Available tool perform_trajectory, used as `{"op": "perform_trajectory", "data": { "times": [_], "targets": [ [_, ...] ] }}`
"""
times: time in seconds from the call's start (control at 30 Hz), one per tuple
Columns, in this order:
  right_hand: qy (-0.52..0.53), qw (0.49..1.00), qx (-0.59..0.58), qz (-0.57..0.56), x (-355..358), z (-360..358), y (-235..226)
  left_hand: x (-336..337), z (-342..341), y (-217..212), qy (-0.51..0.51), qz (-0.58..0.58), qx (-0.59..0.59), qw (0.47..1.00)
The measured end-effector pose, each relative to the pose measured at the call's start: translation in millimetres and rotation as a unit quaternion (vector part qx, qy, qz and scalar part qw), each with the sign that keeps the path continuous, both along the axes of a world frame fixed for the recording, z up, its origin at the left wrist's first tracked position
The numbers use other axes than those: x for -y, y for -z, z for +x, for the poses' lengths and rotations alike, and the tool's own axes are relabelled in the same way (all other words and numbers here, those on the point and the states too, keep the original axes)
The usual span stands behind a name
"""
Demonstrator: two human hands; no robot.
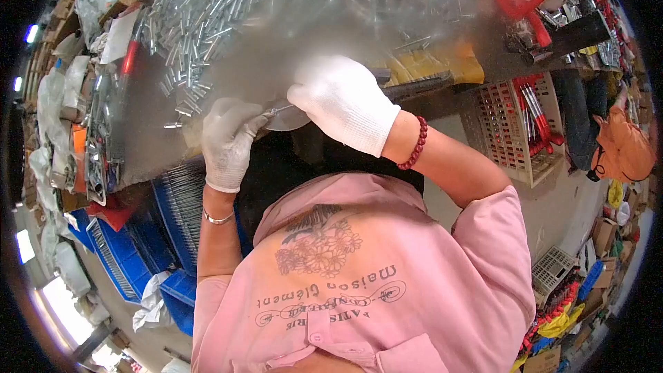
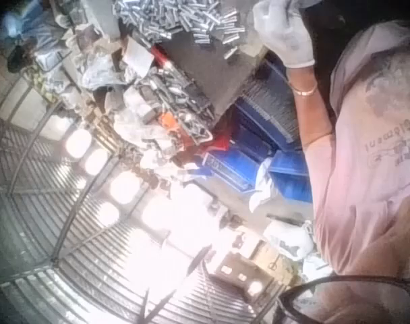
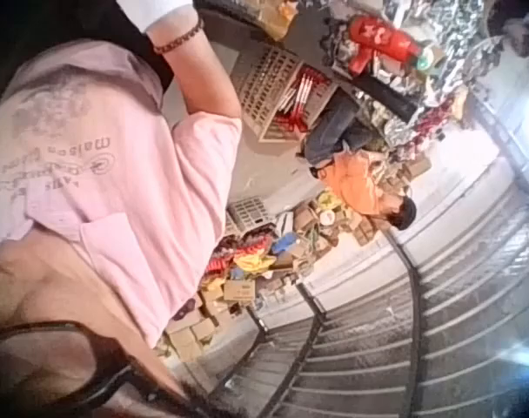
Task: Assemble metal components by hammering pins into circular plates at a workbench.
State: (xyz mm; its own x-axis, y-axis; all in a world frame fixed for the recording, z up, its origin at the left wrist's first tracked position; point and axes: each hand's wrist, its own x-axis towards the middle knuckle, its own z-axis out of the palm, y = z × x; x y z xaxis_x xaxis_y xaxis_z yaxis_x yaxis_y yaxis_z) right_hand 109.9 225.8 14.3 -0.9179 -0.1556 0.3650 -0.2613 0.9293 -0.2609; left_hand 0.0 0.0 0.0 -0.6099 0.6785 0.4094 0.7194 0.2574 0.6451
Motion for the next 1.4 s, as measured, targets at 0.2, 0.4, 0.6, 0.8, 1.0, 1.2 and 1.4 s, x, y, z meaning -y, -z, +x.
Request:
{"op": "perform_trajectory", "data": {
  "times": [0.2, 0.4, 0.6, 0.8, 1.0, 1.2, 1.4],
  "targets": [
    [-0.016, 1.0, 0.015, -0.004, -2, 2, 4, -1, 8, 1, 0.004, 0.002, 0.027, 1.0],
    [0.033, 0.997, -0.04, -0.064, -17, -4, 1, 3, 9, -1, 0.0, 0.006, 0.055, 0.998],
    [0.148, 0.989, 0.004, 0.012, -62, -63, 18, -4, 3, 4, -0.005, 0.021, 0.04, 0.999],
    [0.147, 0.988, -0.043, 0.027, -61, -87, 17, -11, 4, -12, -0.001, 0.019, -0.027, 0.999],
    [0.125, 0.991, 0.053, 0.019, -41, -85, 13, 1, 12, 1, -0.006, 0.016, -0.005, 1.0],
    [0.099, 0.994, 0.035, -0.02, -36, -64, -15, -1, 14, -3, -0.004, 0.02, -0.018, 1.0],
    [-0.046, 0.995, 0.029, -0.08, 9, -45, -18, -2, 7, 3, -0.003, 0.024, -0.018, 1.0]
  ]
}}
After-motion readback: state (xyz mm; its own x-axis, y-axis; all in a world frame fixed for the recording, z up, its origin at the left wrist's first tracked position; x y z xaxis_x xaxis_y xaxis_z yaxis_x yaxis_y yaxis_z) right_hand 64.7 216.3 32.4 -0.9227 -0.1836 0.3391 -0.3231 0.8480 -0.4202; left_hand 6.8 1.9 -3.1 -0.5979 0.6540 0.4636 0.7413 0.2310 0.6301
